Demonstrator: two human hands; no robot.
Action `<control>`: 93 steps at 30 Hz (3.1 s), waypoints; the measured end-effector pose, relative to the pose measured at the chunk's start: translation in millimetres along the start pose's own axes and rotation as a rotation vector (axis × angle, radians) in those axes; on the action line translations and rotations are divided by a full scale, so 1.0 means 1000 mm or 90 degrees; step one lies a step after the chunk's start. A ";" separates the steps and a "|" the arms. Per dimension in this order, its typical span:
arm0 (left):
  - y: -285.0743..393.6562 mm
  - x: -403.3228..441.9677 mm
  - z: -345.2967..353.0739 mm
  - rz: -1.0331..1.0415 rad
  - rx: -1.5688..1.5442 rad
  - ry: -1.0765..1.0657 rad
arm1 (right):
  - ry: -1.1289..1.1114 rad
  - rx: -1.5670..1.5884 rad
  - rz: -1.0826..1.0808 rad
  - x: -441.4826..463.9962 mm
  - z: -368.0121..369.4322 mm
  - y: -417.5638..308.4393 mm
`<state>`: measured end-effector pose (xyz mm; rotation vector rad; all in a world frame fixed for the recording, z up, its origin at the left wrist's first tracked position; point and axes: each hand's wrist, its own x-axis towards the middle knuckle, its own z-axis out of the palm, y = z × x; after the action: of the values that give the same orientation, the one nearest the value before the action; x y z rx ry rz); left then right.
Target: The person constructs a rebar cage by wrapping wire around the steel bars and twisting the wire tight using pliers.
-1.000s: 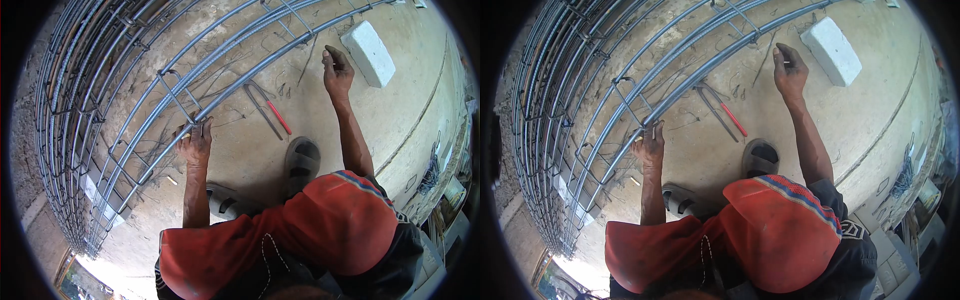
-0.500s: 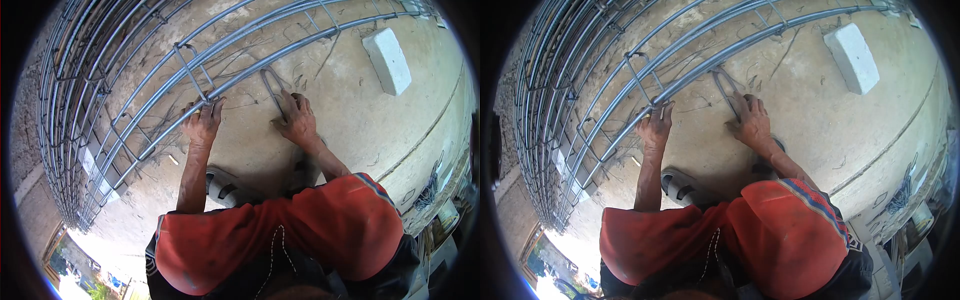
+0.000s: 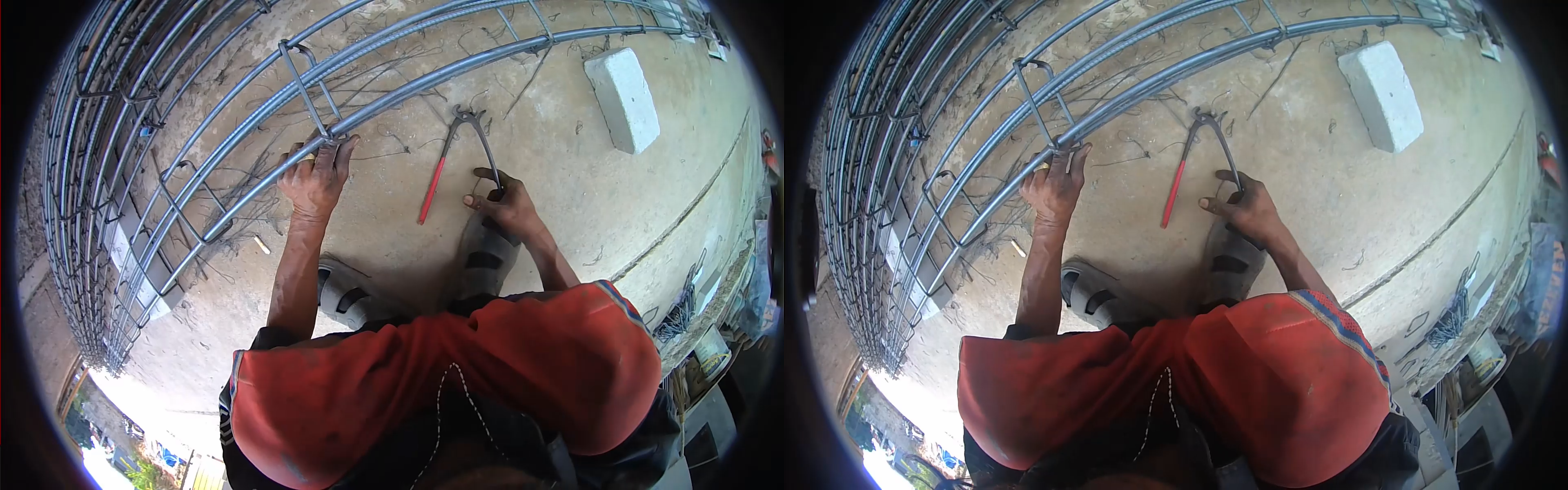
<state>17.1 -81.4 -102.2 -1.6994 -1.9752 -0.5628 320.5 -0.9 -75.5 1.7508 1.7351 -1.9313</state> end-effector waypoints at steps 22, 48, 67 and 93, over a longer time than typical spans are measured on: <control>0.001 0.002 -0.003 -0.002 -0.007 -0.017 | -0.099 0.350 -0.046 0.008 0.032 -0.005; -0.002 -0.006 0.008 0.003 -0.024 0.068 | 0.391 0.490 -0.632 0.025 0.040 -0.033; 0.004 0.001 0.001 -0.080 -0.092 0.065 | -0.093 0.030 -0.193 -0.003 0.058 -0.023; 0.018 -0.001 -0.003 -0.187 -0.165 0.067 | -0.243 0.036 -0.057 0.040 0.044 -0.240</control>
<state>34.9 -81.0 -100.6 -1.4901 -2.1653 -1.0298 125.3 85.8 48.5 1.2256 1.6586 -2.1895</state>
